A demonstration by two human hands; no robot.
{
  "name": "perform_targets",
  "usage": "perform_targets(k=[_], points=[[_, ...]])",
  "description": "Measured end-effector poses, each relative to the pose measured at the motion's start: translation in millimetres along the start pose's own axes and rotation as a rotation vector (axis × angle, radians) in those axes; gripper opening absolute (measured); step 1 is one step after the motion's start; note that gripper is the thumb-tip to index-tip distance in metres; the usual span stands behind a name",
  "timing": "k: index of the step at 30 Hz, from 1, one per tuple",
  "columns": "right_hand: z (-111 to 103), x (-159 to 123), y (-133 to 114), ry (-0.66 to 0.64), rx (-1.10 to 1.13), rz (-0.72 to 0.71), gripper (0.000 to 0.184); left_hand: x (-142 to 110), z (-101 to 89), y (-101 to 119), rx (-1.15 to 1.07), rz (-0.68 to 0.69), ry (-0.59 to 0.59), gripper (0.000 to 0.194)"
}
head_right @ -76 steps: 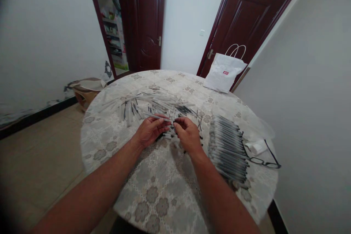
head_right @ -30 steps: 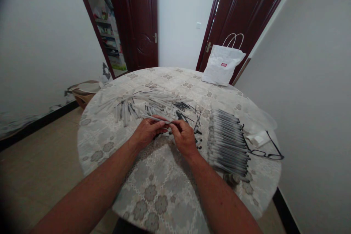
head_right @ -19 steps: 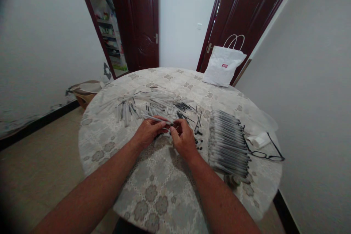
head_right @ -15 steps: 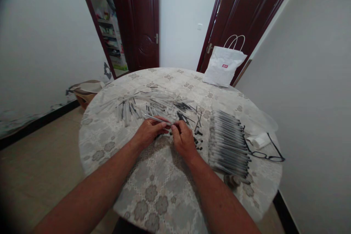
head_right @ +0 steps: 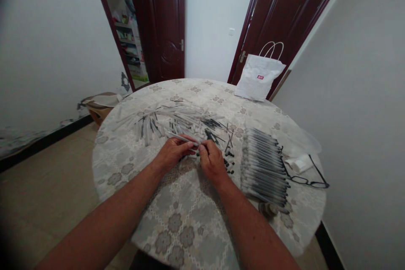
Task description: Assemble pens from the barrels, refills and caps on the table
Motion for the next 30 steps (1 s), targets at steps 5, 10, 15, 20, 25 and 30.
perform_targets(k=[5, 10, 15, 20, 25, 30], points=[[1.6, 0.3, 6.9, -0.010, 0.040, 0.050, 0.040, -1.2, 1.7, 0.7, 0.000, -0.021, -0.011, 0.030], [-2.9, -2.4, 5.4, 0.028, 0.076, 0.038, 0.019, -1.3, 0.6, 2.0, 0.004, -0.005, 0.005, 0.030], [1.8, -1.7, 2.4, -0.012, 0.015, 0.007, 0.024, -1.7, 0.5, -0.7, -0.010, -0.009, 0.004, 0.031], [3.8, -1.1, 7.3, -0.033, 0.067, 0.032, 0.035, -2.9, 3.1, 2.1, -0.009, -0.024, 0.001, 0.031], [-1.3, -3.1, 3.8, -0.008, 0.083, 0.028, 0.017, -2.2, 2.5, 3.8, 0.000, -0.002, 0.004, 0.031], [0.2, -2.5, 0.2, -0.006, 0.020, 0.021, 0.023, -1.8, 1.7, 0.1, 0.010, -0.011, -0.009, 0.031]])
Point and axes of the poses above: each hand's wrist, its own x-axis towards the middle knuckle, its own z-axis out of the palm, y = z × x, the point moved 7 cm from there along x, towards the middle knuckle, and after that the axes turned 8 degrees about z, right-handed, at the moved point
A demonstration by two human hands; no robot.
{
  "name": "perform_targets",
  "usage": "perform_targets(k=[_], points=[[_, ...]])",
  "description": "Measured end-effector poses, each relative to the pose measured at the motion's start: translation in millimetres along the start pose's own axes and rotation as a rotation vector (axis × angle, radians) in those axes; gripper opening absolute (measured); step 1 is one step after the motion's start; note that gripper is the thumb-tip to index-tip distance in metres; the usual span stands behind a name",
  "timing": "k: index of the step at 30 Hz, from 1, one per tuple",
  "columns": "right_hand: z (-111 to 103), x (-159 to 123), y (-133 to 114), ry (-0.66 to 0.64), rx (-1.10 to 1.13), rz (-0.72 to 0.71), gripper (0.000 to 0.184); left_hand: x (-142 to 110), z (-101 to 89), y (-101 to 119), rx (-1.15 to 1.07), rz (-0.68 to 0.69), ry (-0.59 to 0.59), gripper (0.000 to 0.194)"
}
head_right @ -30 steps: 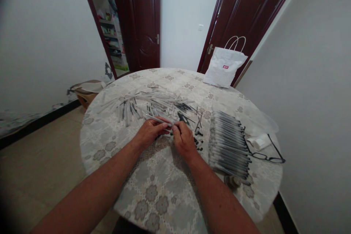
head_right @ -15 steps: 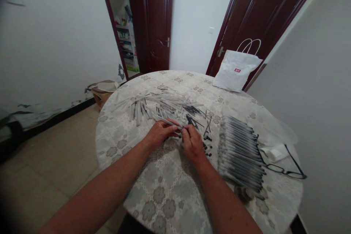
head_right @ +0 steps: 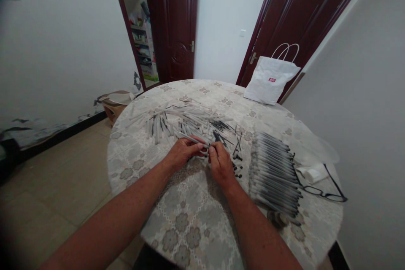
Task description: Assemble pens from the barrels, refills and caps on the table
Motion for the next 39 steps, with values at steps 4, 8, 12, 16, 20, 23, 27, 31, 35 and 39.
perform_targets(k=[4, 8, 12, 16, 20, 23, 27, 31, 35, 39], points=[[4, 1, 2, -0.029, 0.003, 0.022, 0.036, 0, 0.7, 1, 0.006, 0.009, -0.002, 0.029], [2, 0, 4, -0.012, 0.036, 0.039, 0.027, 0, 0.3, 4, 0.013, 0.014, 0.011, 0.030], [0, 0, 0, -0.010, -0.008, 0.004, 0.021, 1, -0.2, 5, 0.026, 0.014, 0.018, 0.031], [1, 0, 0, -0.037, -0.015, 0.015, 0.026, 1, 0.5, 4, 0.015, 0.018, 0.009, 0.030], [1, 1, 1, -0.045, -0.006, 0.017, 0.033, 0, 0.5, 5, 0.028, 0.028, 0.003, 0.031], [1, 1, 0, -0.020, -0.023, -0.020, 0.023, 0, 0.4, 8, 0.084, 0.052, -0.008, 0.032], [-3, 2, -7, 0.022, -0.120, -0.124, 0.020, 1, -1.4, 12, 0.295, 0.111, -0.033, 0.031], [-27, 5, -8, 0.208, -0.154, -0.123, 0.021, -3, 8.3, 16, 0.701, 0.315, -0.170, 0.024], [-53, 10, 3, 0.387, -0.017, -0.032, 0.029, -19, 40.4, 3, 1.172, 0.538, -0.521, 0.021], [-57, 15, 12, 0.419, 0.084, 0.004, 0.033, -28, 56.4, -13, 1.490, 0.544, -0.676, 0.023]])
Point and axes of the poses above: each hand's wrist, its own x-axis towards the middle knuckle, its own z-axis out of the palm, y = z × x, the point moved 7 cm from there along x, towards the middle knuckle, and after that the axes turned 8 degrees about z, right-handed, at the moved point
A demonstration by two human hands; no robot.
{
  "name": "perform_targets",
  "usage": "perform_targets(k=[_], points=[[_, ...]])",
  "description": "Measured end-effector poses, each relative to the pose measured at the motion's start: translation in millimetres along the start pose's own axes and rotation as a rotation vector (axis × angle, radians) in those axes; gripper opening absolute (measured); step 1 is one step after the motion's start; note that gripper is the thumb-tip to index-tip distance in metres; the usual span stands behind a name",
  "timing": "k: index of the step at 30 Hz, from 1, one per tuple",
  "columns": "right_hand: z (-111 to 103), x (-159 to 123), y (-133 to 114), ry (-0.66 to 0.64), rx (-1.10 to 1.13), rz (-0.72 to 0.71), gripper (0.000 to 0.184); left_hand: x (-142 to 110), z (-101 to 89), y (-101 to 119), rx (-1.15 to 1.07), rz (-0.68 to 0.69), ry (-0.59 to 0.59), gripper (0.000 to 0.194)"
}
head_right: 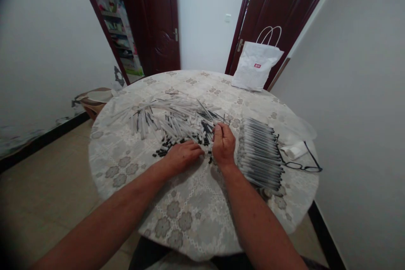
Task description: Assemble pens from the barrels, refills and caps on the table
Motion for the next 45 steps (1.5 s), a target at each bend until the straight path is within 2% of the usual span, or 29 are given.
perform_targets(k=[7, 11, 16, 19, 21, 24, 28, 30, 33, 38, 45], points=[[2, -1, 3, 0.004, 0.036, 0.009, 0.031, 2, 8.3, 1, 0.142, -0.066, -0.111, 0.017], [5, -2, 5, -0.004, 0.056, 0.022, 0.031, 1, 6.6, 1, 0.167, -0.119, -0.114, 0.017], [6, -2, 7, -0.007, 0.050, 0.008, 0.032, 1, 8.9, 5, 0.159, -0.085, -0.122, 0.018], [6, -2, 7, -0.018, 0.052, 0.020, 0.033, -1, 11.2, 2, 0.093, -0.120, -0.105, 0.017], [6, -2, 7, -0.021, 0.057, 0.036, 0.033, -1, 6.4, -2, -0.022, -0.162, -0.006, 0.018], [7, -4, 6, -0.022, 0.058, 0.044, 0.034, -7, -11.1, -22, -0.341, -0.319, 0.296, 0.016], [11, -8, 5, -0.062, 0.055, 0.045, 0.033, -24, -18.6, -62, -1.063, -0.622, 0.704, 0.011], [13, -11, 4, -0.087, 0.031, 0.041, 0.032, -31, -20.3, -77, -1.383, -0.672, 0.886, 0.018], [18, -16, 3, -0.120, -0.025, 0.003, 0.031, -42, -27.5, -93, -1.578, -0.685, 1.112, 0.035], [27, -24, 0, -0.173, -0.066, -0.069, 0.028, -55, -31.4, -107, -1.636, -0.667, 1.272, 0.035], [31, -28, -4, -0.180, -0.142, -0.126, 0.025, -54, -32.2, -107, -1.604, -0.650, 1.306, 0.034]])
Point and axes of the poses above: each hand's wrist, its own x-axis towards the middle knuckle, its own z-axis out of the palm, y = z × x, the point moved 7 cm from there along x, towards the middle knuckle, and after that the axes turned 8 degrees about z, right-handed, at the moved point
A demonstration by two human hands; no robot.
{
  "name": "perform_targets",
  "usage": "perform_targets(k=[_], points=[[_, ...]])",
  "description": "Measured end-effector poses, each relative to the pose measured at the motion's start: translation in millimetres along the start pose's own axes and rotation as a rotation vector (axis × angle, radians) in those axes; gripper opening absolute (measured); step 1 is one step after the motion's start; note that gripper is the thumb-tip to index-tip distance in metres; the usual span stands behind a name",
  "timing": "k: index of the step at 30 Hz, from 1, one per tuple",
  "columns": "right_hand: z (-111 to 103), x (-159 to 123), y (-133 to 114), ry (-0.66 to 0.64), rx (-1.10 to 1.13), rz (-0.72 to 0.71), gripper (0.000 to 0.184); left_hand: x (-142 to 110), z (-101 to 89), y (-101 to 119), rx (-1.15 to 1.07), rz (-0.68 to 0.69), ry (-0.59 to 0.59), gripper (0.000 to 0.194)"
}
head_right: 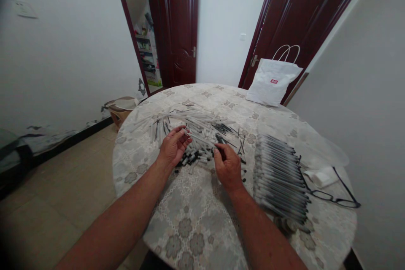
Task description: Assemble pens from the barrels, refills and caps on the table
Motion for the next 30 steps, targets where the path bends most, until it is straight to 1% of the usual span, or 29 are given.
perform_targets(k=[3, 6, 8, 12, 15, 18, 21, 23, 26, 28, 30], points=[[-1, 0, -4, 0.014, -0.033, -0.043, 0.023, -1, 2.9, 1, 0.044, 0.028, -0.028, 0.034], [0, -1, -12, 0.012, -0.105, -0.130, 0.021, -1, 4.3, 3, 0.074, 0.052, -0.049, 0.035], [3, -3, -18, -0.016, -0.149, -0.196, 0.020, -1, 3.6, 3, 0.085, 0.061, -0.043, 0.034], [14, -8, -23, -0.123, -0.174, -0.298, 0.023, -1, 2.2, 1, 0.111, 0.040, -0.030, 0.032], [20, -10, -23, -0.171, -0.188, -0.332, 0.025, -2, 2.6, -4, 0.125, 0.010, -0.042, 0.031], [20, -10, -24, -0.164, -0.185, -0.314, 0.027, -3, 2.6, -7, 0.131, 0.006, -0.050, 0.031], [16, -10, -27, -0.144, -0.140, -0.261, 0.026, -3, 3.4, -8, 0.126, 0.000, -0.052, 0.032], [14, -9, -25, -0.143, -0.100, -0.177, 0.026, -4, 5.0, -8, 0.123, -0.007, -0.052, 0.031], [17, -6, -14, -0.179, 0.020, 0.039, 0.027, -6, 8.9, -6, 0.139, -0.010, -0.060, 0.030], [22, -6, -4, -0.223, 0.140, 0.198, 0.028, -7, 10.2, -4, 0.157, 0.005, -0.058, 0.030], [30, -6, 4, -0.279, 0.253, 0.327, 0.027, -6, 9.5, -2, 0.176, 0.027, -0.042, 0.030]])
Point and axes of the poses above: each hand's wrist, its own x-axis towards the middle knuckle, its own z-axis out of the palm, y = z × x, the point moved 7 cm from there along x, towards the middle knuckle, and after that the axes turned 8 degrees about z, right-handed, at the moved point
